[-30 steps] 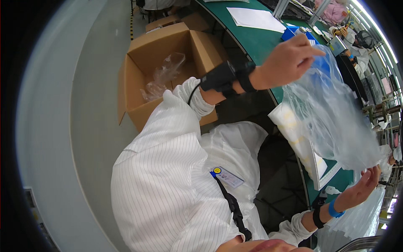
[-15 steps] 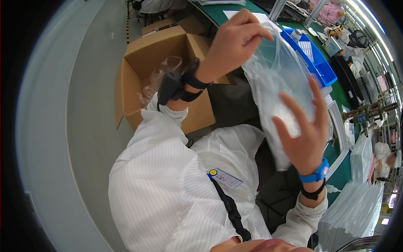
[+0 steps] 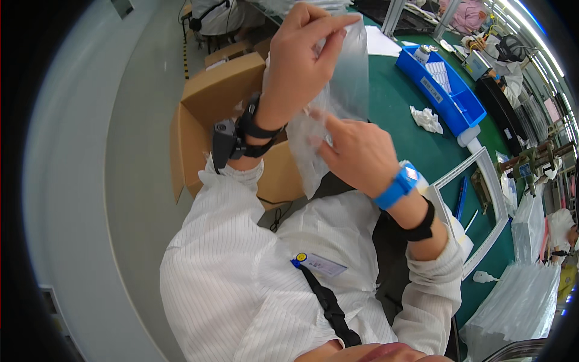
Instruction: Bagging plastic frames and packing them into a cardboard box.
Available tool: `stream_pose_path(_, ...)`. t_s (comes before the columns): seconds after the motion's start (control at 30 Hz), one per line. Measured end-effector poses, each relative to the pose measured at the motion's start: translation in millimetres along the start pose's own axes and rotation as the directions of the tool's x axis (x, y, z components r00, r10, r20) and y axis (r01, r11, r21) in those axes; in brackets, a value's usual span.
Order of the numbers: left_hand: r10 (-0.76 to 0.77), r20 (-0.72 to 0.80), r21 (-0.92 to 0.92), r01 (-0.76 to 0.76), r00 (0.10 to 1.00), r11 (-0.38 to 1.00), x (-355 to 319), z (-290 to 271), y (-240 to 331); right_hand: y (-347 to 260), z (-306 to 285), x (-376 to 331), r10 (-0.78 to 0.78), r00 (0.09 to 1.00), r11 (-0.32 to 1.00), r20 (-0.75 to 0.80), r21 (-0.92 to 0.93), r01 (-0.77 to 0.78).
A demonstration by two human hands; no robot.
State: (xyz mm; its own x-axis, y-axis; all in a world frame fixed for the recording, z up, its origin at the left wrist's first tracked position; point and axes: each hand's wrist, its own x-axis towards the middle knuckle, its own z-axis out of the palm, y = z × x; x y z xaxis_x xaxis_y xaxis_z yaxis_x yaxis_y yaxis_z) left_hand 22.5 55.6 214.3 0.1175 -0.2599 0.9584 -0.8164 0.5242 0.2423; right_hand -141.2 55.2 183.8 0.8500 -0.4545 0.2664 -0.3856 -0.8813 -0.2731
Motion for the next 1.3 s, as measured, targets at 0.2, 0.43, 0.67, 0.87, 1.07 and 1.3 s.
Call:
stream_pose_path(0.2, -0.043, 0.134, -0.054, 0.051, 0.99, 0.997, -4.6, 7.8, 14.9, 33.8, 36.1, 27.0, 0.062, 0.993, 0.992, -0.097, -0.101, -0.072)
stream_pose_path(0.43, -0.087, 0.187, -0.218, 0.128, 0.979, 0.968, -29.0, 25.9, 43.0, 84.0, 32.6, 53.6, 0.103, 0.953, 0.951, -0.286, 0.308, -0.01)
stream_pose_path(0.67, -0.044, 0.286, -0.156, 0.091, 0.957, 0.983, -30.0, 2.0, 13.4, 148.8, -20.1, 31.1, 0.439, 0.822, 0.694, -0.364, 0.718, -0.053)
stream_pose_path(0.87, -0.203, 0.481, 0.039, 0.21, 0.853, 0.977, -54.9, 27.8, -3.6, 131.0, -92.1, -22.7, 0.517, 0.635, 0.582, -0.574, 0.78, 0.231)
stream_pose_path(1.07, -0.216, 0.31, 0.137, 0.182, 0.926, 0.974, -50.4, 65.9, 7.5, 127.6, -90.6, -75.8, 0.078, 0.607, 0.995, -0.791, 0.024, -0.096)
stream_pose_path(1.3, -0.216, 0.39, -0.045, 0.252, 0.895, 0.967, -82.2, 127.7, 8.9, 186.2, -85.0, -171.9, 0.395, 0.837, 0.901, -0.377, -0.016, -0.433)
